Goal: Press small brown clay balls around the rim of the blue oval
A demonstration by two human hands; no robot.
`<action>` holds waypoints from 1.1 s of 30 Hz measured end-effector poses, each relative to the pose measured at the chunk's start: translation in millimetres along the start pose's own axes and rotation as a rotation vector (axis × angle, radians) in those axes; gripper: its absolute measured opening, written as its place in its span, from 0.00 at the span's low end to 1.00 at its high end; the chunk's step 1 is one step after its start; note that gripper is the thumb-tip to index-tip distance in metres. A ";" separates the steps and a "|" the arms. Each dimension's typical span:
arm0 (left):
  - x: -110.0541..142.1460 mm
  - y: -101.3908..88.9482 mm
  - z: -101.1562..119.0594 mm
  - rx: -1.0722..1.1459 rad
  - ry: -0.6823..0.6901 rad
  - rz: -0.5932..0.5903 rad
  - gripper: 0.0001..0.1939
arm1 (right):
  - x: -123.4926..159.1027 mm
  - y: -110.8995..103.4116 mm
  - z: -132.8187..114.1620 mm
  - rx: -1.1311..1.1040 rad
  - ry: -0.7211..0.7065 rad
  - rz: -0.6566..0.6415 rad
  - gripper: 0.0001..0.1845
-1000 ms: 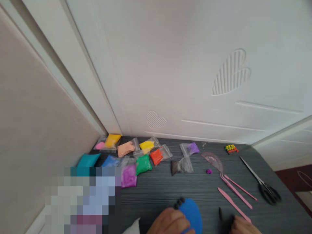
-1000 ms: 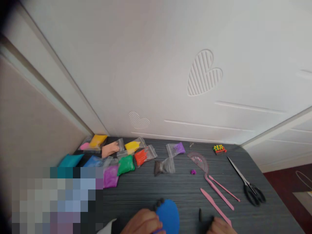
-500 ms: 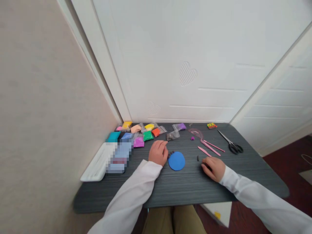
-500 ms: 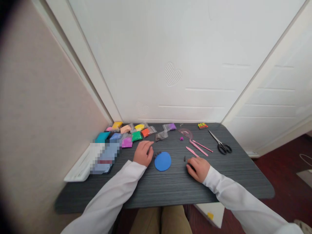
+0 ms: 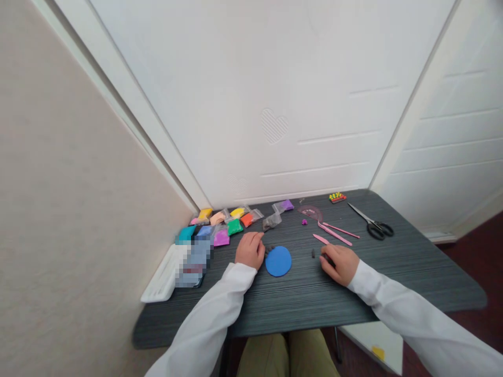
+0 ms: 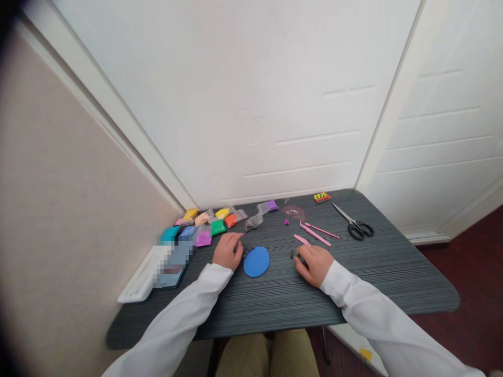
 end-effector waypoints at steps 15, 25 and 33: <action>-0.6 -15.7 5.2 0.325 -0.179 0.024 0.12 | -69.4 -1.9 -17.7 -0.257 -0.013 0.306 0.10; -20.5 -23.8 42.5 1.451 -0.588 -0.493 0.10 | -85.6 6.4 -50.7 -0.423 -0.124 0.241 0.05; -13.1 -17.6 28.3 1.822 -0.675 -0.487 0.07 | -78.5 0.0 -53.5 -0.399 -0.156 0.140 0.17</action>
Point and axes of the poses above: each hand's wrist, its own x-axis away from the middle knuckle, its own y-axis out of the palm, z = x × y, the point moved 2 cm from there along -x, towards the middle knuckle, and after that the axes turned 9 degrees about -z, right-handed, at the moved point
